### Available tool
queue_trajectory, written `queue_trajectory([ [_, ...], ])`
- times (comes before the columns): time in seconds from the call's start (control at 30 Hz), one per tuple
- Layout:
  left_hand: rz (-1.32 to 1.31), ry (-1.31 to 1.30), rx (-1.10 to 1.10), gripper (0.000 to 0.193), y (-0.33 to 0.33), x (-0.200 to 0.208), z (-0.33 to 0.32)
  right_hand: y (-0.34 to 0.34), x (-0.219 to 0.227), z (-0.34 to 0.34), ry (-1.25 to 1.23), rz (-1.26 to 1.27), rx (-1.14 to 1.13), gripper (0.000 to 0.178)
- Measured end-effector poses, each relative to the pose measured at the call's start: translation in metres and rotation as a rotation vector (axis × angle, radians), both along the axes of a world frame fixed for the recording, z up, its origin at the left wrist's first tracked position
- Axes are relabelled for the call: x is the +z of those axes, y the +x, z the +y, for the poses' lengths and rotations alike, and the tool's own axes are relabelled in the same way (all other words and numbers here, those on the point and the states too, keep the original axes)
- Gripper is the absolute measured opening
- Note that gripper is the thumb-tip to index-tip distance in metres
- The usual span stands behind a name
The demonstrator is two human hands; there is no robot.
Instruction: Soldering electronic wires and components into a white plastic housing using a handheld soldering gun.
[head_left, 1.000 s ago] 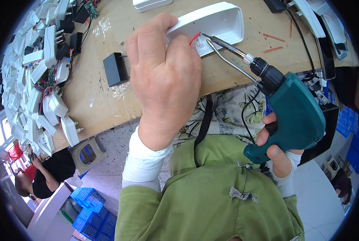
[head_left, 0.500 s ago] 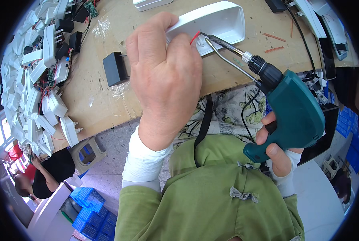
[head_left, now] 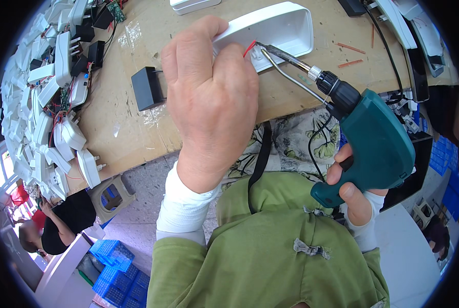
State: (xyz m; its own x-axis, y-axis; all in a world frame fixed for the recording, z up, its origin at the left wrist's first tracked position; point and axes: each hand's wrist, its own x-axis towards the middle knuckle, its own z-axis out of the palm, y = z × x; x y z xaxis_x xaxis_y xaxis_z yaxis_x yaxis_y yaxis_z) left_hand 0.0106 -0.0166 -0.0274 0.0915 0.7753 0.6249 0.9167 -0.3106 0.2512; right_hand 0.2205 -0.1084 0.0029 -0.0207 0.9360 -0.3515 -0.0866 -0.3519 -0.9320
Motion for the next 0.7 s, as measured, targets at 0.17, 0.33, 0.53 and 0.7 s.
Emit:
queue_trajectory([
  [0.17,0.018,0.000,0.006,0.005,-0.0001,0.0003,0.0002,0.0005,-0.0010,-0.0020,-0.035,0.026,-0.008,0.058],
  [0.33,0.015,-0.003,0.003,0.006,-0.0002,0.0002,0.0001,-0.0028,0.0021,-0.0008,-0.043,0.045,-0.026,0.059],
  [0.53,0.021,0.000,0.011,0.006,0.0003,0.0009,-0.0008,0.0014,-0.0016,-0.0037,-0.025,0.046,0.011,0.057],
  [0.7,0.004,-0.019,0.004,0.006,0.0006,0.0024,-0.0015,0.0040,-0.0018,-0.0035,0.012,0.043,0.038,0.058],
])
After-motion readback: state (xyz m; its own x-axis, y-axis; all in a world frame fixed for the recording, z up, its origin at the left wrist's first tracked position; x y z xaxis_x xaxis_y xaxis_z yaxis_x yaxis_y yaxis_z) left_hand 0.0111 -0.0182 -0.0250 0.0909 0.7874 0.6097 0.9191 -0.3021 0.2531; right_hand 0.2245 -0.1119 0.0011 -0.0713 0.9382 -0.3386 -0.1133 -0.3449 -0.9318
